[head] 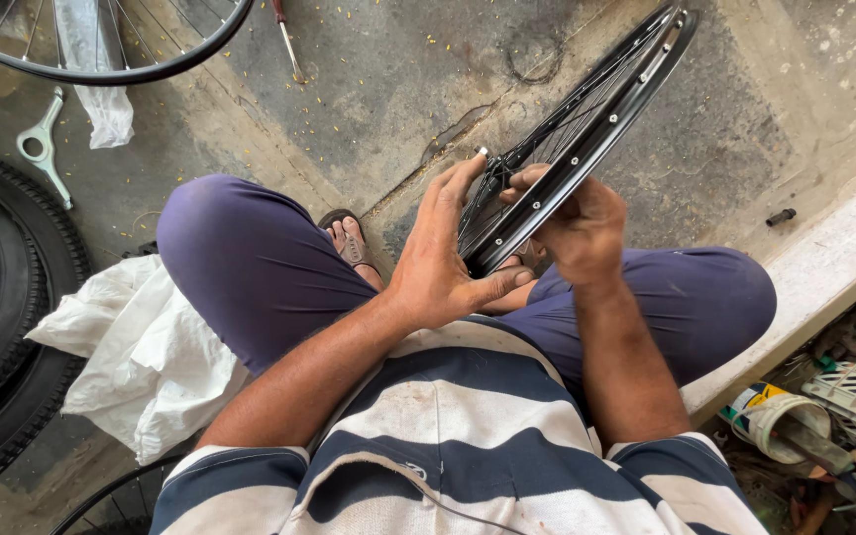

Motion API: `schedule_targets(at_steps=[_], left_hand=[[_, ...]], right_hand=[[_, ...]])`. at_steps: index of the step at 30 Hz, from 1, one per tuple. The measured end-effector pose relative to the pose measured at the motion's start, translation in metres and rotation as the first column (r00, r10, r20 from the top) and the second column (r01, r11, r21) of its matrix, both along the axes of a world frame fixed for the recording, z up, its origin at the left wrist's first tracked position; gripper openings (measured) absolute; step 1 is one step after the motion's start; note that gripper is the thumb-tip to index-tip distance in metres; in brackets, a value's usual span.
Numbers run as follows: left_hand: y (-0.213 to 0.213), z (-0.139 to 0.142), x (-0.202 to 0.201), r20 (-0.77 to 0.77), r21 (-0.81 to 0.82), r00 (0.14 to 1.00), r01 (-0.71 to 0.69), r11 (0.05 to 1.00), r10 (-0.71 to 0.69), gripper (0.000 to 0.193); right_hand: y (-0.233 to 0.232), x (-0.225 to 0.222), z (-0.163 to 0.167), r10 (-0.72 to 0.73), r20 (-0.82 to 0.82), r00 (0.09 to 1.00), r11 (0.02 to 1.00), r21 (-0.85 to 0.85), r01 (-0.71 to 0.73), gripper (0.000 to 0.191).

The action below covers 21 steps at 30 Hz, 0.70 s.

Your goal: The person sits on the floor of a bicycle repair shop holding a bicycle wheel rim across their lap. They work around the rim by hand, turning small spoke nipples and manipulating the rim and spokes section by section, repositioning the wheel as they go.

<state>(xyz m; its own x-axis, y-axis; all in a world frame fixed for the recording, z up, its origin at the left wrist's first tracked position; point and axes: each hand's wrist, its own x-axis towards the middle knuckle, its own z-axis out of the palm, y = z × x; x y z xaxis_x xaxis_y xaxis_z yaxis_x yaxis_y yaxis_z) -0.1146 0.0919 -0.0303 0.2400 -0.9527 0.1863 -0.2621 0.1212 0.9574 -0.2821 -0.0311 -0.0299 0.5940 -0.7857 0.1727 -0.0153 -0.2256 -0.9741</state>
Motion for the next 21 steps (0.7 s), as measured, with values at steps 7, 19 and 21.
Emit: schedule_targets(at_steps=[7,19,21], left_hand=[[0.001,0.001,0.000,0.016,-0.013,1.000,-0.027,1.000,0.027,0.111],[0.001,-0.002,0.003,0.014,-0.020,1.000,-0.023,1.000,0.023,0.110],[0.001,-0.002,0.002,0.028,-0.019,0.999,-0.032,0.999,0.032,0.110]], right_hand=[[0.010,0.015,-0.005,-0.294,-0.098,0.951,0.727,-0.669,0.156,0.032],[-0.005,-0.008,-0.007,0.110,0.286,0.952,0.825,0.508,-0.248,0.038],[-0.004,-0.002,-0.002,0.138,0.195,0.971,0.909,0.363,-0.202,0.038]])
